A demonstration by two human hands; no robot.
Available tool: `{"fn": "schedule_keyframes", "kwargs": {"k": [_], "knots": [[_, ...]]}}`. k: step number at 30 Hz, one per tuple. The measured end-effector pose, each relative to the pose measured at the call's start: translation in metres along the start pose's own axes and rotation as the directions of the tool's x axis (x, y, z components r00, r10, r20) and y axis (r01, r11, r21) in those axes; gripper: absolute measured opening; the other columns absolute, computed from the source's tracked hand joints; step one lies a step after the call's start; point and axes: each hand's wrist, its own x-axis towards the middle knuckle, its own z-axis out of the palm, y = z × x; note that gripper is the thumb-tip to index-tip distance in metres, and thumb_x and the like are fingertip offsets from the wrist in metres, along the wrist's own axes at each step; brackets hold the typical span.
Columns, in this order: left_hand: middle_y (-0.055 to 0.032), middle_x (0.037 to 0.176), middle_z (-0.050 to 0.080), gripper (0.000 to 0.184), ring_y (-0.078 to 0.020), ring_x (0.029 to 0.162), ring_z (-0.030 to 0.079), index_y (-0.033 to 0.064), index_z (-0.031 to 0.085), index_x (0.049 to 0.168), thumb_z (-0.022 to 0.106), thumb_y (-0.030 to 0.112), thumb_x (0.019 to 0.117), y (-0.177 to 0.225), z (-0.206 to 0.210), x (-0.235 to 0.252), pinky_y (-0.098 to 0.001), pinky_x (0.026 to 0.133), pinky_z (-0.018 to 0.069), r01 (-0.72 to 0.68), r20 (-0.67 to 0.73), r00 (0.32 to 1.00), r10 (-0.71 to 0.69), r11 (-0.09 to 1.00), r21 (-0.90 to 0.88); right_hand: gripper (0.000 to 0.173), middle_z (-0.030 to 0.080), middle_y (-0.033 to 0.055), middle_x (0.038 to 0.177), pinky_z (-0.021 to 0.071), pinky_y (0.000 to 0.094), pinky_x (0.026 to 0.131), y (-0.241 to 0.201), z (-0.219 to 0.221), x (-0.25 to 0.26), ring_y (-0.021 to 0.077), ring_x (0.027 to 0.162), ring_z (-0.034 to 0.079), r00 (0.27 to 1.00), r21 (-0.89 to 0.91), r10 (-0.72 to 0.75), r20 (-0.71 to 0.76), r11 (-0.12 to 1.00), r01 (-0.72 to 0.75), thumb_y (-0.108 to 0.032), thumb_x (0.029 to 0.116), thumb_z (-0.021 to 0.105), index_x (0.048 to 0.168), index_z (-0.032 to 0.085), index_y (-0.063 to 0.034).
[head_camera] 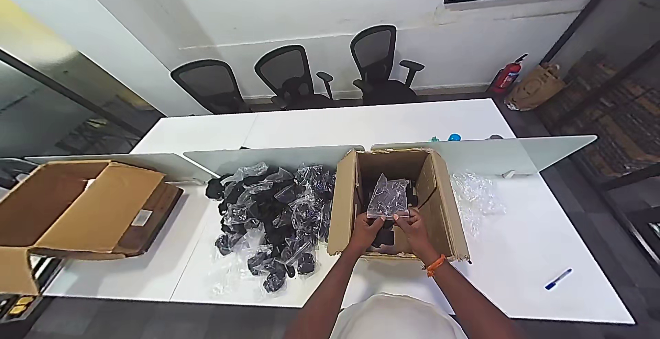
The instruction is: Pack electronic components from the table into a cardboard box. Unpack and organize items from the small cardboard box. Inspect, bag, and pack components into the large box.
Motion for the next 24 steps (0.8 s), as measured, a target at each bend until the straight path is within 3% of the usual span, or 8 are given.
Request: {"fn": "schedule_keyframes", "kwargs": {"k": [3,10,14,21,24], "knots": [[-0.0079,0.091,0.076,0.014,-0.0137,0.083,0.073,-0.0001,0.073,0.102,0.068,0.012,0.0963,-0.0014,-0.0001,-0.0004,-0.0345,0.082,0.0619,0.017,0.029,0.999,-0.019,0.998,0.065,0.028,0.075,0.0148,0.098,0.0629,0.0381,0.086,-0.0022,0.0028,-0.0025,0.0224,0.091,0.074,0.999,-0.013,0.037,0.018,0.999,-0.037,0.002,0.0861,0.076,0.112,0.066,0.006],[-0.0068,0.092,0.074,0.015,-0.0116,0.085,0.071,0.0003,0.072,0.102,0.068,0.013,0.0956,-0.0037,-0.0003,0.003,-0.0325,0.083,0.0603,-0.01,0.066,0.998,-0.001,0.987,0.16,0.024,0.075,0.0139,0.095,0.063,0.0384,0.085,-0.0012,0.0049,-0.0007,0.0228,0.089,0.074,1.0,-0.041,0.027,0.012,0.999,-0.027,0.004,0.085,0.076,0.107,0.067,0.0057],[-0.0073,0.092,0.075,0.015,-0.0123,0.085,0.072,0.0008,0.073,0.102,0.068,0.014,0.0958,-0.0027,0.0006,0.0028,-0.0335,0.083,0.0606,-0.013,0.048,0.999,0.005,0.986,0.167,0.031,0.075,0.0128,0.099,0.0629,0.0365,0.086,-0.0013,0.0046,-0.0022,0.0206,0.093,0.074,0.999,-0.055,0.031,0.013,0.998,-0.03,0.002,0.085,0.077,0.113,0.064,0.0053],[-0.006,0.088,0.074,0.015,-0.012,0.081,0.072,0.0029,0.074,0.097,0.07,0.017,0.0948,-0.0053,-0.0004,0.0033,-0.034,0.08,0.0608,-0.023,0.084,0.996,0.006,0.978,0.209,0.039,0.076,0.0102,0.094,0.0637,0.0339,0.083,-0.0044,0.0055,-0.0033,0.0176,0.087,0.074,0.999,-0.119,0.035,-0.027,0.992,-0.038,0.003,0.0782,0.08,0.113,0.064,0.0042],[-0.0061,0.089,0.074,0.014,-0.0118,0.082,0.071,0.003,0.073,0.098,0.067,0.015,0.0967,-0.0059,0.0,0.0041,-0.0332,0.081,0.0601,-0.037,0.076,0.997,0.022,0.979,0.201,0.047,0.075,0.0114,0.101,0.0639,0.0348,0.085,-0.004,0.0072,-0.003,0.0191,0.092,0.075,0.998,-0.101,0.046,-0.032,0.994,-0.049,0.001,0.0798,0.081,0.122,0.061,0.0041]]}}
